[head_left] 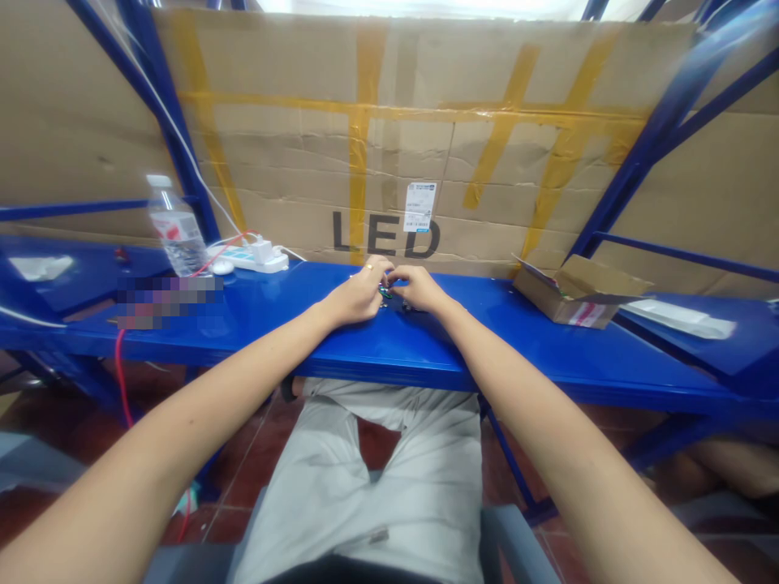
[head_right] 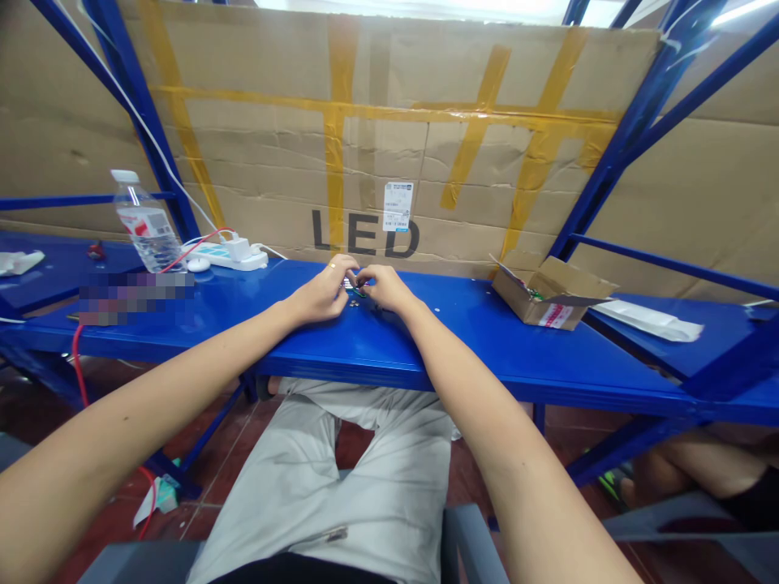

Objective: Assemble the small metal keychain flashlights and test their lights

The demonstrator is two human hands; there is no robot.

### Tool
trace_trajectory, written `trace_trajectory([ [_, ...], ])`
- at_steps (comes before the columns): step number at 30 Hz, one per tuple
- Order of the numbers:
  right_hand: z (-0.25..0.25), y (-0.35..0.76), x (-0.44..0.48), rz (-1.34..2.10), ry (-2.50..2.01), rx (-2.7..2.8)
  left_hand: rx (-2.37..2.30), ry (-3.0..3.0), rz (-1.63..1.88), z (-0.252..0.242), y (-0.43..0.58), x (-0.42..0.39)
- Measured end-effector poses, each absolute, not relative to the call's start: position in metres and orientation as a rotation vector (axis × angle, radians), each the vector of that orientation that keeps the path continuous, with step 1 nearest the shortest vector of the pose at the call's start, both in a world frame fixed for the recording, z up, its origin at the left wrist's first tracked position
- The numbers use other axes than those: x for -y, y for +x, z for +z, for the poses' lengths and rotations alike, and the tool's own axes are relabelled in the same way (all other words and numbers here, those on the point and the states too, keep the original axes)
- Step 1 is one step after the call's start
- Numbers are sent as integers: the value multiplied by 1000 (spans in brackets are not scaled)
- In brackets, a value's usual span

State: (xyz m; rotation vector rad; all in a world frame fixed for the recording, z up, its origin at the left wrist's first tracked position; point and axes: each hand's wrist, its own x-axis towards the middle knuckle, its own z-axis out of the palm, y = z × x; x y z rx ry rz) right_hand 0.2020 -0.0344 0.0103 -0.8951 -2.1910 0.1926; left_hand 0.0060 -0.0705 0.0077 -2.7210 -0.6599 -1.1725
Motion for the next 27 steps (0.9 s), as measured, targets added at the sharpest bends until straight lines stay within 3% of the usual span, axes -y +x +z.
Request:
trace_trajectory([
  [6,8,203,30,160,-875,2138,850,-2490,-1187,14,1,69],
  [11,12,201,35,372,-918,2062,1229,-2518,-844,7,-10,56],
  [15,12,201,36,531,-1109,2109,1226,-2667,-620,1,-14,47],
  [27,13,201,41,444,-1020,2238,1453,-2862,-861,2,-16,40],
])
